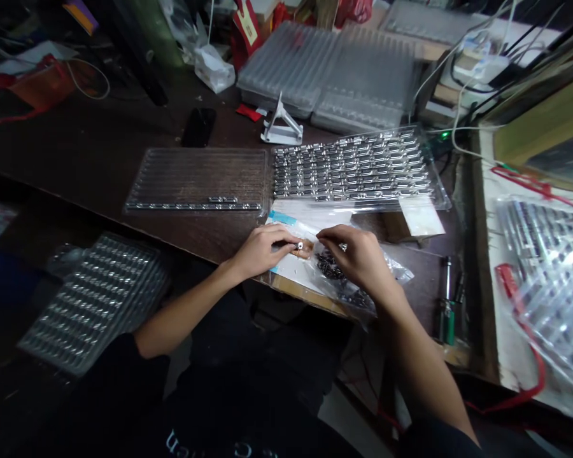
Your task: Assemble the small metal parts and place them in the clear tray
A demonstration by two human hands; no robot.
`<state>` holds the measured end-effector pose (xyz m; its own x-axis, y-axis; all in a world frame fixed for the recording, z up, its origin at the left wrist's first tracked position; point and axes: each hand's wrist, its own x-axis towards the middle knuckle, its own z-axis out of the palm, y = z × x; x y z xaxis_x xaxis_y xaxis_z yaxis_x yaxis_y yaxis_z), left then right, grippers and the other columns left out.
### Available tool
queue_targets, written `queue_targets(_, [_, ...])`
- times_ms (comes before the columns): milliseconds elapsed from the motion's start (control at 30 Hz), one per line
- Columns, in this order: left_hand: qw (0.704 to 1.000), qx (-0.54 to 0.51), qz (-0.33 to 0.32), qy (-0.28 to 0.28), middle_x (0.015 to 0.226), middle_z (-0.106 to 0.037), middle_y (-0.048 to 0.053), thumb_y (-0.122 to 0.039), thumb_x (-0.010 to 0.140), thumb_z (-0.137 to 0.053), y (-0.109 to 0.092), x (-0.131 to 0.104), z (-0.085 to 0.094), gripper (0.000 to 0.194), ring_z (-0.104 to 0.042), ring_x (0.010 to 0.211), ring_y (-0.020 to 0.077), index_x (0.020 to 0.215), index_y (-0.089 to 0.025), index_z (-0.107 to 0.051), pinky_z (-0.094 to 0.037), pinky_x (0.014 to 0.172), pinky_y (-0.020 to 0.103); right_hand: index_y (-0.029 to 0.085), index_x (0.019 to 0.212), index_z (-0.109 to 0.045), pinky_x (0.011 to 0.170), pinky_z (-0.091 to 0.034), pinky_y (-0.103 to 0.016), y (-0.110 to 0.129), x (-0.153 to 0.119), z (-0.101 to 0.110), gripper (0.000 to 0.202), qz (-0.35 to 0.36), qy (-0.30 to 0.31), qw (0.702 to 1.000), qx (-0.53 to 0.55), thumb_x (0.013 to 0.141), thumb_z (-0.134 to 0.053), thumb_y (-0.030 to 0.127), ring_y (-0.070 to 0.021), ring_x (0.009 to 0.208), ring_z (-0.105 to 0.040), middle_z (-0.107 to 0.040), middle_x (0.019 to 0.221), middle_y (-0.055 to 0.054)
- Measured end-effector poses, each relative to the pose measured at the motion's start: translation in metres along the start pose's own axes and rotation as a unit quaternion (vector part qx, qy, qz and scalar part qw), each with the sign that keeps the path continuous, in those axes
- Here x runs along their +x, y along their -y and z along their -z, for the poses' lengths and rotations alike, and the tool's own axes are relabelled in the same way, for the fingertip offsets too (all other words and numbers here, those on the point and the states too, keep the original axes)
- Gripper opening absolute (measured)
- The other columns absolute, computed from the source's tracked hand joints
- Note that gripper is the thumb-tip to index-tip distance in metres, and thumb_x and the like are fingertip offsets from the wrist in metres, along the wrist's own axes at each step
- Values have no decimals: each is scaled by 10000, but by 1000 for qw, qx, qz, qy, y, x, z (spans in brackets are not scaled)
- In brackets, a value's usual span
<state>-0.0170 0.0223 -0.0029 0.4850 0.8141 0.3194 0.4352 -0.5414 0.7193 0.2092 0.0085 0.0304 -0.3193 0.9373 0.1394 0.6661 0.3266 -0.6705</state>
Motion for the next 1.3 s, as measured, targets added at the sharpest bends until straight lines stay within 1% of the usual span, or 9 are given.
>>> queue_targets(67, [1000,9,-7,-4,945,-758,64,-147,864,-668,1,-1,-2,129,-687,882,180,963,-166,-749,-542,814,310,183,927,-741,752,-505,-297,-1,1,-5,206,3,-8,1000,-15,868,-545,160,-199,823,-699,-760,915,-72])
queue_targets(267, [1000,-15,2,-6,937,-761,64,-161,869,-673,2,-3,-5,146,-693,873,186,989,-178,-755,-541,808,316,180,944,-738,719,-498,-301,1,2,-19,190,11,50,997,-56,879,-560,167,-206,798,-686,-744,943,-88])
queue_targets(367, [998,-27,21,-54,924,-757,61,-161,881,-656,0,-4,-1,117,-692,870,176,949,-169,-751,-535,805,304,188,957,-731,716,-497,-295,5,3,-22,189,14,50,997,-60,902,-550,178,-199,794,-677,-733,944,-83])
queue_targets(467, [994,19,51,-90,939,-747,52,-171,908,-619,-2,-10,5,122,-676,888,178,940,-174,-737,-510,837,323,186,991,-724,746,-500,-277,10,3,-26,194,43,68,996,-41,922,-542,181,-189,823,-671,-721,947,-79])
queue_targets(600, [992,118,52,-17,1020,-731,39,-222,910,-627,-1,-20,8,154,-639,961,212,1040,-205,-708,-459,890,368,172,1061,-720,770,-481,-304,17,0,-34,253,71,85,982,-152,969,-487,204,-219,864,-650,-710,992,-108])
queue_targets(667, [990,131,50,-8,1038,-728,38,-246,895,-655,0,-22,8,156,-632,978,216,1040,-210,-698,-449,885,362,188,1088,-720,761,-469,-306,19,0,-36,270,69,97,975,-188,974,-475,197,-224,872,-646,-710,1002,-103])
queue_targets(867, [993,85,62,-57,970,-744,20,-260,895,-666,-8,-11,0,80,-662,927,196,949,-211,-697,-444,857,347,207,1072,-718,700,-452,-276,11,-1,-9,227,11,113,984,-136,943,-551,289,-193,821,-665,-714,1012,-79])
queue_targets(1000, [996,49,35,-59,910,-743,19,-264,863,-708,-19,0,-12,62,-662,894,195,883,-206,-695,-452,845,349,207,949,-730,656,-425,-286,7,-4,9,160,-35,149,970,-189,871,-634,308,-198,765,-659,-719,944,-67])
queue_targets(1300, [997,53,44,-31,873,-733,16,-275,853,-716,-15,6,-27,68,-649,877,200,872,-211,-704,-443,854,356,186,802,-671,608,-352,-285,12,-6,4,137,-21,179,960,-213,871,-558,221,-190,716,-626,-706,867,-81])
